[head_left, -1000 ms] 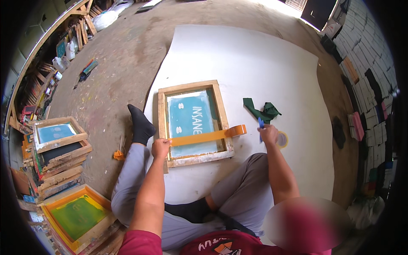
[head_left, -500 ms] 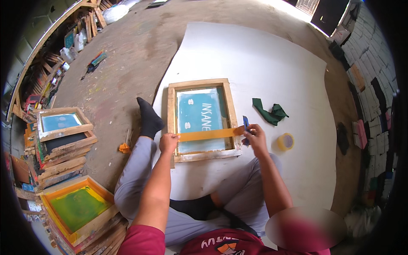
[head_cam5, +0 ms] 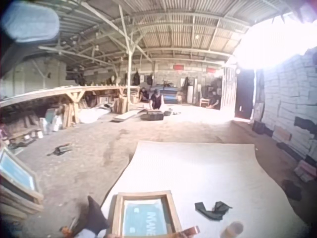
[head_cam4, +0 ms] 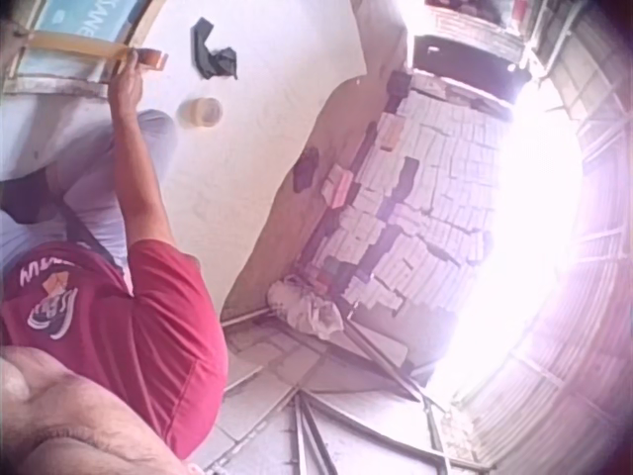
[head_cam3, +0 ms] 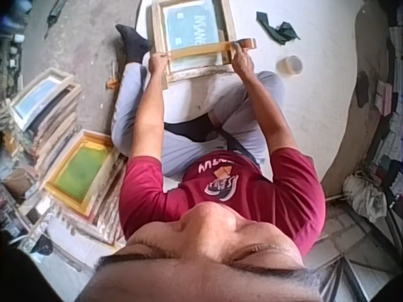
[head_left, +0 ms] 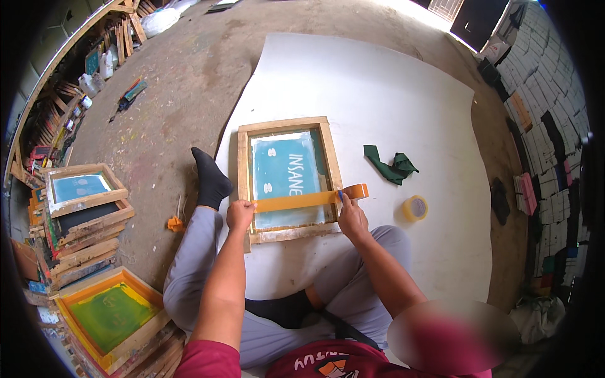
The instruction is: The person sits on the floor and applies orange masking tape to the edges of a wooden screen printing frame. They smooth the tape with their fingers and use a green cloth to wipe the frame surface. The person repeats this process on multiple sides of the frame.
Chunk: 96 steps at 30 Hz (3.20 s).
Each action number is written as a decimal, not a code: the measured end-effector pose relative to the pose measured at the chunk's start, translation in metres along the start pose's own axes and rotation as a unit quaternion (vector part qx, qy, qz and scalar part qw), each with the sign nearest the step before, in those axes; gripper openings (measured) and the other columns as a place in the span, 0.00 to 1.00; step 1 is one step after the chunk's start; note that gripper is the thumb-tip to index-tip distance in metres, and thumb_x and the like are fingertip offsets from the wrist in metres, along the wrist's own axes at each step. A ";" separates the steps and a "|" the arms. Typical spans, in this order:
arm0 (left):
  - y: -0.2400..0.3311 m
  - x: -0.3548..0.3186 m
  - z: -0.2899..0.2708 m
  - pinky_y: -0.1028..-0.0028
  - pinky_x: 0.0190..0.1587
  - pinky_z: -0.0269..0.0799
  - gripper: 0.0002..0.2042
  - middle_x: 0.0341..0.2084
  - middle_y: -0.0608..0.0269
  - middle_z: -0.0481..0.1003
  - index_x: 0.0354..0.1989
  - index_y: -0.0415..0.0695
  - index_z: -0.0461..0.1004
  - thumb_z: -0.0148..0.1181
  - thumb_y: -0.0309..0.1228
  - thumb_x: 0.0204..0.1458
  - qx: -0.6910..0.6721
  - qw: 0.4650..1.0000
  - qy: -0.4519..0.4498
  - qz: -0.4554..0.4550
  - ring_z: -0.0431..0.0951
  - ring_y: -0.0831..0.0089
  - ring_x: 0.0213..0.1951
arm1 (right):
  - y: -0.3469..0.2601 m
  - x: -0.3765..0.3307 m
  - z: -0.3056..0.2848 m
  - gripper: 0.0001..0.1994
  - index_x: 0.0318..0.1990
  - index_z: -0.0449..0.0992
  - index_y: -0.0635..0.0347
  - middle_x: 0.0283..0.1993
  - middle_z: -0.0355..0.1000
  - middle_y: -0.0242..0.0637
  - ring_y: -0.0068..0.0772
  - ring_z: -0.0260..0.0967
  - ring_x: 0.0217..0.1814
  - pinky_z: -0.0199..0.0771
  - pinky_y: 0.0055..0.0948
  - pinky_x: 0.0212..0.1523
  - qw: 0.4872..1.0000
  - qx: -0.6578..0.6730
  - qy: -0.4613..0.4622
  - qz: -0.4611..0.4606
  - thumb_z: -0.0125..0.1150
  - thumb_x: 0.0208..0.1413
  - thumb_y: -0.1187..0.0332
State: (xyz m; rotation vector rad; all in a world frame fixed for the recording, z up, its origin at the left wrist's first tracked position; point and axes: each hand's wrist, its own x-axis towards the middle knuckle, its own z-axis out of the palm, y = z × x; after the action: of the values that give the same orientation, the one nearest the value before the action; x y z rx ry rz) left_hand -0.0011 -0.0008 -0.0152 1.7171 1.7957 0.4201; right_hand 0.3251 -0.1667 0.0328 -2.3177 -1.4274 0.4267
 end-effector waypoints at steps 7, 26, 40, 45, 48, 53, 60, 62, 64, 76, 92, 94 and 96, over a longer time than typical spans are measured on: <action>-0.002 -0.002 -0.003 0.60 0.42 0.81 0.12 0.33 0.55 0.86 0.36 0.47 0.89 0.74 0.42 0.52 -0.009 1.000 0.008 0.000 0.87 0.56 0.37 | -0.015 -0.001 -0.007 0.27 0.72 0.64 0.56 0.60 0.73 0.59 0.66 0.77 0.54 0.78 0.58 0.53 0.999 -0.014 -0.029 0.017 0.49 0.64 0.73; -0.001 0.000 0.003 0.59 0.43 0.81 0.13 0.33 0.54 0.86 0.35 0.47 0.89 0.74 0.43 0.51 -0.009 1.000 0.018 0.019 0.87 0.55 0.38 | 0.016 0.016 -0.042 0.22 0.63 0.71 0.51 0.56 0.77 0.51 0.59 0.78 0.51 0.76 0.55 0.51 0.994 0.005 0.095 -0.043 0.57 0.60 0.71; -0.014 0.010 -0.001 0.63 0.40 0.79 0.13 0.31 0.55 0.86 0.35 0.43 0.88 0.74 0.41 0.53 -0.039 0.999 -0.024 0.001 0.87 0.61 0.34 | 0.120 0.084 -0.084 0.18 0.39 0.83 0.63 0.25 0.74 0.31 0.22 0.69 0.24 0.72 0.33 0.26 0.971 0.187 -0.125 0.074 0.78 0.54 0.57; -0.014 0.011 -0.006 0.69 0.37 0.78 0.12 0.29 0.55 0.86 0.36 0.36 0.86 0.74 0.34 0.54 -0.097 0.995 -0.027 0.029 0.85 0.70 0.30 | 0.165 0.078 -0.082 0.20 0.44 0.80 0.59 0.30 0.80 0.43 0.50 0.80 0.34 0.77 0.46 0.36 0.997 -0.041 0.068 0.016 0.77 0.54 0.54; 0.001 0.003 -0.017 0.72 0.35 0.76 0.11 0.27 0.55 0.85 0.35 0.34 0.86 0.74 0.32 0.54 -0.122 0.991 -0.006 0.063 0.83 0.75 0.29 | 0.187 0.069 -0.066 0.23 0.49 0.77 0.56 0.36 0.81 0.47 0.61 0.80 0.41 0.76 0.53 0.41 0.991 -0.011 0.134 -0.023 0.75 0.55 0.52; 0.054 -0.024 -0.058 0.74 0.33 0.74 0.11 0.24 0.59 0.83 0.35 0.32 0.85 0.73 0.30 0.56 -0.149 0.981 0.016 0.121 0.79 0.81 0.27 | 0.162 0.048 -0.078 0.21 0.51 0.75 0.54 0.42 0.81 0.43 0.52 0.78 0.47 0.76 0.47 0.44 0.990 -0.076 0.088 -0.080 0.70 0.59 0.52; 0.119 -0.065 -0.088 0.68 0.33 0.76 0.07 0.25 0.55 0.82 0.35 0.42 0.87 0.73 0.31 0.53 -0.081 0.962 0.058 0.253 0.82 0.65 0.28 | 0.108 0.061 -0.082 0.29 0.61 0.76 0.53 0.55 0.79 0.42 0.50 0.74 0.59 0.73 0.45 0.60 0.992 -0.066 -0.006 -0.112 0.73 0.56 0.51; 0.132 -0.078 -0.100 0.68 0.35 0.76 0.07 0.26 0.56 0.82 0.36 0.43 0.88 0.74 0.31 0.52 -0.055 0.955 0.065 0.284 0.82 0.65 0.30 | 0.054 0.074 -0.067 0.28 0.62 0.76 0.52 0.60 0.77 0.41 0.52 0.70 0.65 0.72 0.46 0.64 0.976 0.085 -0.115 -0.166 0.74 0.55 0.56; 0.140 -0.080 -0.099 0.66 0.35 0.76 0.06 0.27 0.58 0.82 0.34 0.44 0.87 0.73 0.32 0.52 -0.036 0.938 0.078 0.335 0.81 0.62 0.32 | 0.020 0.074 -0.051 0.27 0.62 0.76 0.52 0.61 0.76 0.43 0.52 0.68 0.67 0.72 0.46 0.65 0.952 0.112 -0.094 -0.268 0.74 0.54 0.61; 0.127 -0.087 -0.118 0.66 0.36 0.77 0.04 0.26 0.58 0.83 0.31 0.42 0.86 0.73 0.29 0.52 -0.084 0.917 0.130 0.367 0.82 0.63 0.30 | 0.023 0.078 -0.029 0.11 0.42 0.83 0.60 0.40 0.82 0.44 0.45 0.80 0.44 0.76 0.39 0.48 0.948 0.219 -0.159 -0.165 0.73 0.56 0.64; -0.001 -0.061 -0.057 0.75 0.34 0.73 0.12 0.27 0.62 0.84 0.36 0.32 0.84 0.73 0.31 0.57 -0.214 0.975 0.025 0.058 0.78 0.81 0.28 | 0.049 0.051 -0.025 0.13 0.40 0.85 0.69 0.32 0.79 0.35 0.24 0.74 0.30 0.76 0.26 0.32 0.935 0.281 -0.175 0.124 0.75 0.59 0.65; -0.020 -0.059 -0.046 0.75 0.34 0.74 0.12 0.26 0.62 0.84 0.35 0.32 0.84 0.73 0.32 0.57 -0.216 0.975 0.022 0.044 0.79 0.81 0.29 | 0.051 0.051 -0.018 0.13 0.39 0.85 0.69 0.32 0.80 0.36 0.25 0.74 0.31 0.77 0.27 0.34 0.940 0.276 -0.163 0.119 0.75 0.58 0.65; -0.023 -0.059 -0.041 0.74 0.34 0.74 0.12 0.26 0.61 0.84 0.35 0.32 0.84 0.72 0.32 0.57 -0.222 0.974 0.019 0.050 0.80 0.80 0.29 | 0.049 0.051 -0.012 0.12 0.39 0.85 0.68 0.32 0.80 0.37 0.25 0.74 0.32 0.77 0.29 0.36 0.955 0.252 -0.142 0.061 0.75 0.57 0.65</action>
State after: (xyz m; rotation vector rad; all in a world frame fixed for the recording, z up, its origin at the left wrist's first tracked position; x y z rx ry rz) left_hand -0.0461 -0.0531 0.0144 1.4905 1.4993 0.8341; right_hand 0.3912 -0.1427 0.0176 -1.9798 -1.1217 1.0613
